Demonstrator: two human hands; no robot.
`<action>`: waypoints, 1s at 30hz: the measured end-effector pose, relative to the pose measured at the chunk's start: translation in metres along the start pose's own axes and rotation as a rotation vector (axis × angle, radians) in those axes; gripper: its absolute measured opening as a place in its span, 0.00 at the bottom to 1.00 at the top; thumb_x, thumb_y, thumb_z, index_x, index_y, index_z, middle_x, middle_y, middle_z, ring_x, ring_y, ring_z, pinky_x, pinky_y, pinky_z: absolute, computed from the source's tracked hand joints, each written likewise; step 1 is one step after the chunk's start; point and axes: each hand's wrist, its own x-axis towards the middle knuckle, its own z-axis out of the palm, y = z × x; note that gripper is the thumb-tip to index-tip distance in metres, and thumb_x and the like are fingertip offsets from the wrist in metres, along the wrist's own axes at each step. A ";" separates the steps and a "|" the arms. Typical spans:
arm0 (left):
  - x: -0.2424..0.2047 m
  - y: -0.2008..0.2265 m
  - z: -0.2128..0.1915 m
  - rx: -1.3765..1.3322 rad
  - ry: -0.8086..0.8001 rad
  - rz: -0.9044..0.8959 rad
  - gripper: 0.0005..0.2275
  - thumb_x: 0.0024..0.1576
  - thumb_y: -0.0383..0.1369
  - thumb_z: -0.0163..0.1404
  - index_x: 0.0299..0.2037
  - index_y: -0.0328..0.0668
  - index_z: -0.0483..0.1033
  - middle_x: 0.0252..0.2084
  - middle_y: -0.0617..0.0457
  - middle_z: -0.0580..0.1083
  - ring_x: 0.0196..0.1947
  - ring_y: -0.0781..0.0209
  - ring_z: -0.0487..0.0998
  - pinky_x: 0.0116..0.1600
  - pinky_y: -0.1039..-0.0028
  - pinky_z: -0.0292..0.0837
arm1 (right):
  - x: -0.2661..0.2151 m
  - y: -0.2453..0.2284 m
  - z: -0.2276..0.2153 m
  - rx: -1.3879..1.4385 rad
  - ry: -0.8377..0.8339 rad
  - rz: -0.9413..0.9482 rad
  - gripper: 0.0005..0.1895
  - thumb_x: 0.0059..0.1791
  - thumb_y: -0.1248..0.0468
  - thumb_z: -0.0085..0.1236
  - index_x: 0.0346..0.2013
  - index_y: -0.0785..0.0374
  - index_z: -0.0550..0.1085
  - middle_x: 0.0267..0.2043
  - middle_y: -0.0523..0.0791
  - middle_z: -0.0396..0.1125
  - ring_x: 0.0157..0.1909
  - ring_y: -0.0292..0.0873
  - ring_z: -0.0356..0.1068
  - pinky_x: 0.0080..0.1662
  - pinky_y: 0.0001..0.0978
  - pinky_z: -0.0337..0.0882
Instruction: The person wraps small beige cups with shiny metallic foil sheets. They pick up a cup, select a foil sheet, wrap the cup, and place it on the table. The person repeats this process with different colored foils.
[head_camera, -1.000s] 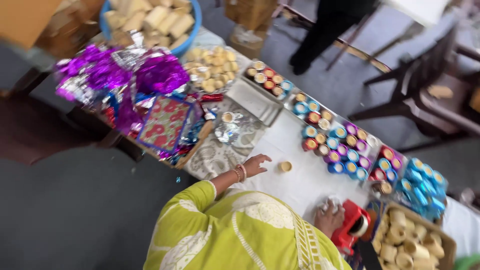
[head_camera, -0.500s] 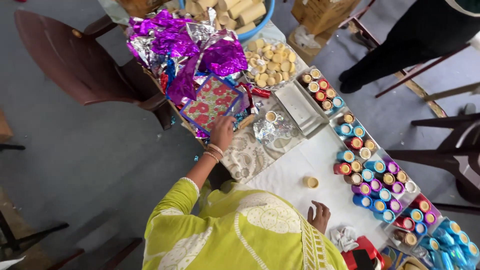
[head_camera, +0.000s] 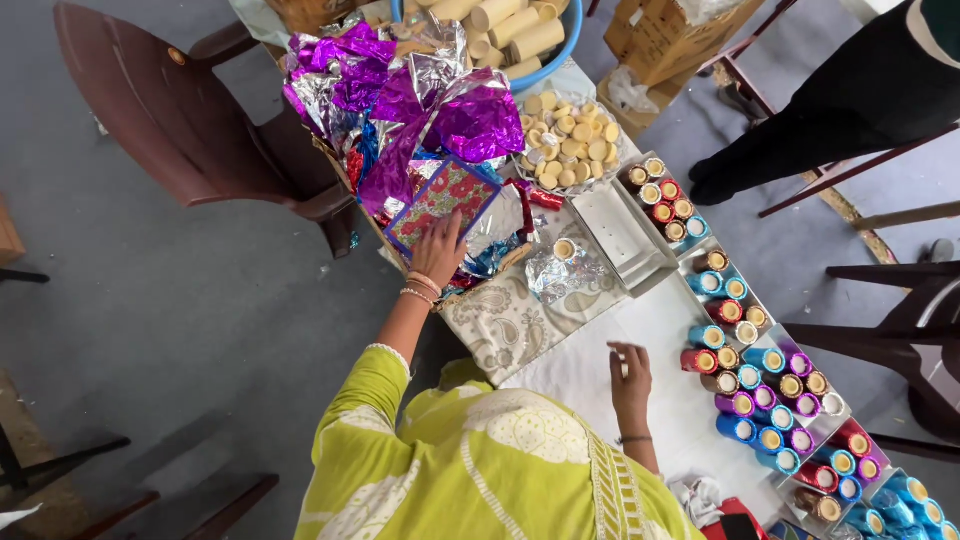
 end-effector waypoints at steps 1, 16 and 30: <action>0.001 -0.001 -0.005 0.000 0.000 -0.003 0.28 0.59 0.35 0.55 0.69 0.43 0.60 0.55 0.39 0.75 0.53 0.39 0.77 0.53 0.53 0.75 | 0.013 -0.005 0.008 -0.001 -0.002 0.000 0.10 0.52 0.73 0.53 0.46 0.61 0.78 0.46 0.47 0.68 0.39 0.46 0.72 0.40 0.32 0.73; -0.008 -0.011 -0.038 -0.199 0.115 0.033 0.24 0.64 0.30 0.48 0.71 0.45 0.56 0.57 0.38 0.74 0.49 0.38 0.80 0.50 0.55 0.78 | 0.179 -0.086 0.168 0.578 -0.370 -0.034 0.17 0.56 0.68 0.53 0.59 0.64 0.65 0.45 0.43 0.73 0.39 0.34 0.74 0.39 0.27 0.77; -0.014 -0.002 -0.052 -0.106 0.023 0.026 0.25 0.62 0.26 0.47 0.70 0.63 0.64 0.59 0.40 0.69 0.48 0.39 0.78 0.45 0.58 0.79 | 0.141 -0.157 0.221 -0.182 -0.485 -0.884 0.30 0.49 0.57 0.61 0.63 0.67 0.66 0.67 0.54 0.60 0.72 0.57 0.55 0.70 0.54 0.49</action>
